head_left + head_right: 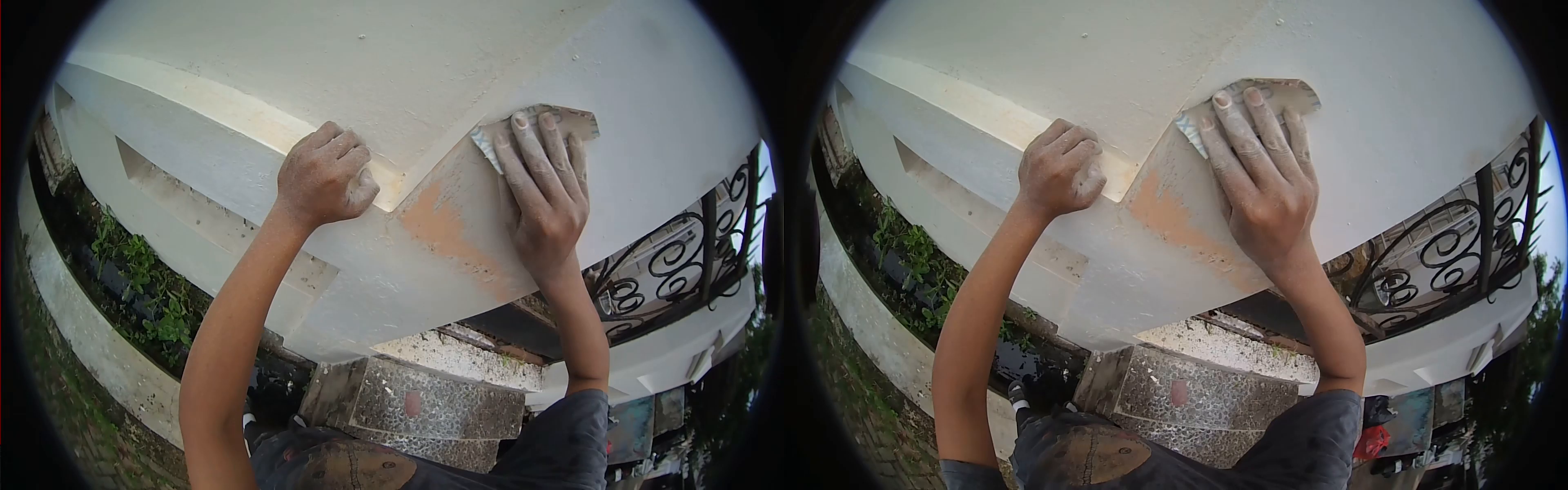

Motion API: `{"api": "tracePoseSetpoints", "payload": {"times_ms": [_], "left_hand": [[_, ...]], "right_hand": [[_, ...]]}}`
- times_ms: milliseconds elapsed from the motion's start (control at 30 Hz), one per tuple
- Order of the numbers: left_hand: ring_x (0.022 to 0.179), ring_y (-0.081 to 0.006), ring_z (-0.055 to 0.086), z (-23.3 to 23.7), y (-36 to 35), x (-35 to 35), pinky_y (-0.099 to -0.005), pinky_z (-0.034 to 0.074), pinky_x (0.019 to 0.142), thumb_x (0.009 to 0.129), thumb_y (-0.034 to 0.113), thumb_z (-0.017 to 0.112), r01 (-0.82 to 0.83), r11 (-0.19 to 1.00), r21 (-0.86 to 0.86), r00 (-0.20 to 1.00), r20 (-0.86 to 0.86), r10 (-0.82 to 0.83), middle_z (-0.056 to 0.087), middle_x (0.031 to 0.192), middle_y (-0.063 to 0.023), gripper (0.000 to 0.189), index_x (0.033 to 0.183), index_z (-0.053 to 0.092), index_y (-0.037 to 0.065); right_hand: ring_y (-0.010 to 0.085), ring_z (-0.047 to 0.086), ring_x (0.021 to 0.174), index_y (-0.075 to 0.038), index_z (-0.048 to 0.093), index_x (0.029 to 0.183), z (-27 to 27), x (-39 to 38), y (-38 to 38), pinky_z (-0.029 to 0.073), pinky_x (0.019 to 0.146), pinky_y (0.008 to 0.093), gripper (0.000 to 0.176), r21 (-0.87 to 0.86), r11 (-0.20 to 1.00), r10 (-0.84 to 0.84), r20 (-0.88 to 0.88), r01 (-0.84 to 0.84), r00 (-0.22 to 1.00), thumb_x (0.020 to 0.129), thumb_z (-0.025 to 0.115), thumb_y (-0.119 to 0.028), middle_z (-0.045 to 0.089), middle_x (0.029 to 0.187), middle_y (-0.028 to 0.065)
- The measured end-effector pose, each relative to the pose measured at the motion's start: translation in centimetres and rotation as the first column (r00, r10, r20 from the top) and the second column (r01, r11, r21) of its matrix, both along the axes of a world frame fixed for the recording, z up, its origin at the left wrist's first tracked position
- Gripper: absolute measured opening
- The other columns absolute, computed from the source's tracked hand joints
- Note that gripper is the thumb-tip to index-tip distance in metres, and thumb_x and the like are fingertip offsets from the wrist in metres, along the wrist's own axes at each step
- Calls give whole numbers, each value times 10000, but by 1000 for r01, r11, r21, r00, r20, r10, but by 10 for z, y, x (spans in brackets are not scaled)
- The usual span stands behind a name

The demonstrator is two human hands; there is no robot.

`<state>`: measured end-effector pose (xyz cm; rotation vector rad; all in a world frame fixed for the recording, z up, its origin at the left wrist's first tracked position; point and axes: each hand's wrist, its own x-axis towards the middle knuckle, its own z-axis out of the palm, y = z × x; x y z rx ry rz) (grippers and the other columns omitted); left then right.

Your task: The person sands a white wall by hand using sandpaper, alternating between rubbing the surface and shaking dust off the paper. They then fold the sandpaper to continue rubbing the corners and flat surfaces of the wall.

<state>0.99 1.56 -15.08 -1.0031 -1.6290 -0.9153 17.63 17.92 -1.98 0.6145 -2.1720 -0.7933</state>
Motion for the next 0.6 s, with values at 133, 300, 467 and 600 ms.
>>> {"api": "tracePoseSetpoints", "payload": {"times_ms": [133, 300, 467, 600], "left_hand": [[720, -214, 569, 0, -1, 2, -314, 501, 608, 566, 99, 577, 18, 1000, 5, 1000, -13, -18, 614, 792, -55, 140, 699, 595, 60], [703, -182, 552, 0, 1, 2, -294, 505, 573, 587, 106, 584, 17, 1000, 21, 1000, -27, -16, 590, 709, -39, 69, 642, 595, 66], [704, -179, 552, 4, -1, 1, -295, 502, 569, 588, 115, 587, 16, 1000, 27, 999, -45, -15, 587, 705, -37, 70, 638, 591, 66], [721, -209, 570, -1, -1, 0, -314, 502, 597, 565, 106, 588, 3, 1000, 2, 1000, -7, -3, 618, 786, -52, 139, 695, 597, 59]], "right_hand": [[243, 480, 1238, -77, 622, 1142, -63, 3, 2, 379, 1040, 436, 342, 70, 995, 40, 379, -72, 925, 814, 555, -144, 565, 1261, 94], [256, 495, 1221, -104, 658, 1088, 17, -18, 13, 366, 1033, 462, 316, 155, 985, 98, -171, -71, 980, 782, 613, -167, 585, 1246, 67], [264, 506, 1203, -31, 619, 1126, -55, -1, -3, 369, 1034, 458, 365, 43, 994, 79, 340, -99, 937, 780, 560, -133, 566, 1255, 108], [245, 515, 1204, -94, 648, 1095, 23, -7, -9, 372, 1029, 468, 331, 20, 1000, 14, -67, -12, 998, 766, 613, -117, 601, 1222, 65]]}}
